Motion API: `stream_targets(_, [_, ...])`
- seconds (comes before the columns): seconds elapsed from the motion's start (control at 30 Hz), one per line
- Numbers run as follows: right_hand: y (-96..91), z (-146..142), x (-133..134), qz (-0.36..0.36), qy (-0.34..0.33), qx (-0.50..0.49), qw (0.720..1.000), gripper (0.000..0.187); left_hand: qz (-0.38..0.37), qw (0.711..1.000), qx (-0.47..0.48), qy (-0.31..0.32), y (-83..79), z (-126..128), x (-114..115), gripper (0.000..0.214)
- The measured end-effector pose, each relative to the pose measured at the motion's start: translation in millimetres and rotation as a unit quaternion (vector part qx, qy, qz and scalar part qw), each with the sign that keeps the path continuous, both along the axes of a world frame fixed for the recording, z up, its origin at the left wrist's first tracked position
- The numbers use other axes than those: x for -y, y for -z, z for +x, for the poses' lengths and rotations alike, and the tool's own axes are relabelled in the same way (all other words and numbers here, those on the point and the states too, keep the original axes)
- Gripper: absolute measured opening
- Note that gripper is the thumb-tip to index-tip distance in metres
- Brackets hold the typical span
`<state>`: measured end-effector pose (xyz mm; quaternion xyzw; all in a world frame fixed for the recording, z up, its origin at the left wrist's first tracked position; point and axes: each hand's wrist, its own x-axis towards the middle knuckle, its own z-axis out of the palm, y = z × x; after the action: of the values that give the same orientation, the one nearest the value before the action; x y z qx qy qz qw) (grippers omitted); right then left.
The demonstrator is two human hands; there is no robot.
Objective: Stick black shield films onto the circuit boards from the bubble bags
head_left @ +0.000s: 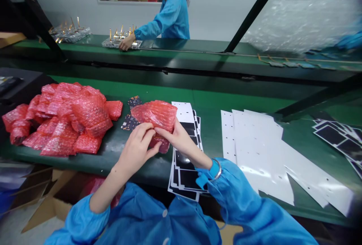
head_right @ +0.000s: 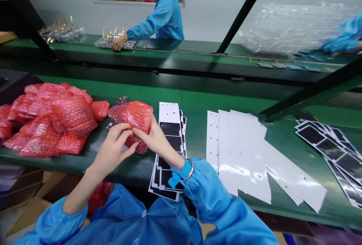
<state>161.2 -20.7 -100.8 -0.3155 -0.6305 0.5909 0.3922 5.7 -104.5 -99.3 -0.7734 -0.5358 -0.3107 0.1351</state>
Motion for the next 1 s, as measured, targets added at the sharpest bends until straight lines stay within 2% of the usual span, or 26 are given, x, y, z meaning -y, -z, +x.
stream_targets(0.13, [4.1,-3.9,2.3,0.056,0.019,0.029,0.998,0.049,0.021,0.996,-0.082,-0.014,3.5,-4.7,-0.1,0.013])
stream_targets(0.27, [3.1,-13.4,6.1,0.05,0.054,-0.018,0.997,0.043,-0.043,0.999,-0.016,-0.012,-1.9,4.7,4.8,0.023])
stream_targets(0.37, [-2.7,-25.2,6.4,0.01,0.108,-0.101,0.989,0.045,-0.045,0.998,0.034,0.001,-6.8,27.9,9.5,0.021])
stream_targets(0.5, [-14.2,-32.5,1.1,-0.084,0.146,-0.22,0.961,0.045,0.035,0.997,-0.054,-0.035,-5.5,47.7,10.7,0.015])
stream_targets(0.57, [-18.1,-29.3,-1.8,-0.105,0.159,-0.265,0.945,0.042,0.056,0.992,-0.108,-0.027,-3.6,42.0,9.3,0.015])
stream_targets(0.67, [-19.3,-20.6,-3.2,-0.114,0.161,-0.294,0.935,0.04,0.065,0.986,-0.152,0.033,-6.7,16.6,6.0,0.01])
stream_targets(0.8, [-17.7,-16.2,-0.4,-0.123,0.161,-0.303,0.931,0.042,0.073,0.974,-0.181,0.117,-21.5,-13.8,0.4,0.026])
stream_targets(0.9, [-19.7,-23.0,0.8,-0.103,0.191,-0.305,0.927,0.044,0.08,0.972,-0.181,0.126,-26.8,-5.7,-1.5,0.023])
stream_targets(1.0, [-24.1,-28.1,-1.8,-0.1,0.227,-0.332,0.91,0.044,0.087,0.982,-0.154,0.063,-19.9,20.7,0.9,0.018])
